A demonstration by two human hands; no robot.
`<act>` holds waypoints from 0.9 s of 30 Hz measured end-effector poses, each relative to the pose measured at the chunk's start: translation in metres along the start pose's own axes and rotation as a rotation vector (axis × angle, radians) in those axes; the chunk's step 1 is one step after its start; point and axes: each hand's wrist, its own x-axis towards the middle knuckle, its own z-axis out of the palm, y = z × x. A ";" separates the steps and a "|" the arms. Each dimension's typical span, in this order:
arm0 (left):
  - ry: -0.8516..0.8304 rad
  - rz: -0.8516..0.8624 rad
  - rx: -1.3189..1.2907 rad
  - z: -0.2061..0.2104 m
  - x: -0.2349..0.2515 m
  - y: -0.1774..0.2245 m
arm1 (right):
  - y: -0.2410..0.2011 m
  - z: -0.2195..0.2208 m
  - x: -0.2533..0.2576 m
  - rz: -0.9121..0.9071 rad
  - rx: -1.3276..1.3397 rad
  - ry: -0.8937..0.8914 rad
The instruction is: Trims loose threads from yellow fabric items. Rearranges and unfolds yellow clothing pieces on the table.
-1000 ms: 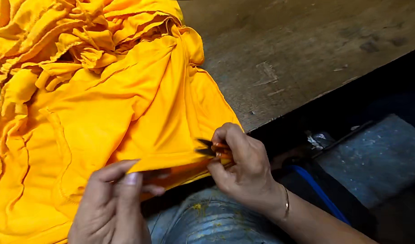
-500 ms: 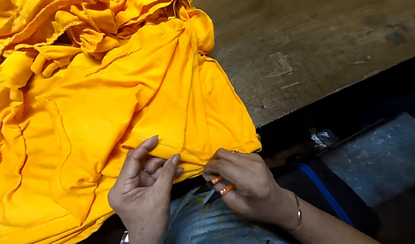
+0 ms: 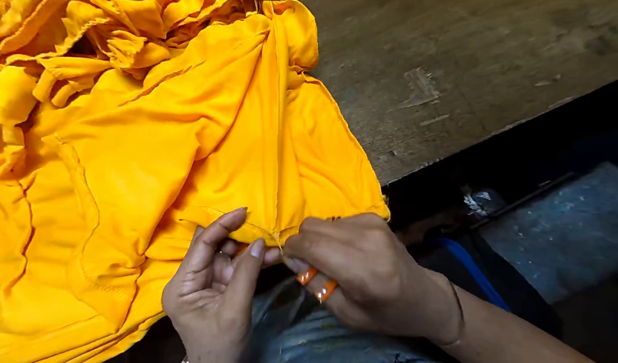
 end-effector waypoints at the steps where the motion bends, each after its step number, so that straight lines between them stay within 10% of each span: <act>1: 0.001 -0.006 -0.013 0.001 -0.001 -0.001 | -0.003 0.001 -0.004 -0.017 -0.015 -0.030; 27: 0.121 -0.271 -0.240 -0.004 -0.006 0.024 | 0.010 0.017 -0.003 0.012 -0.300 0.187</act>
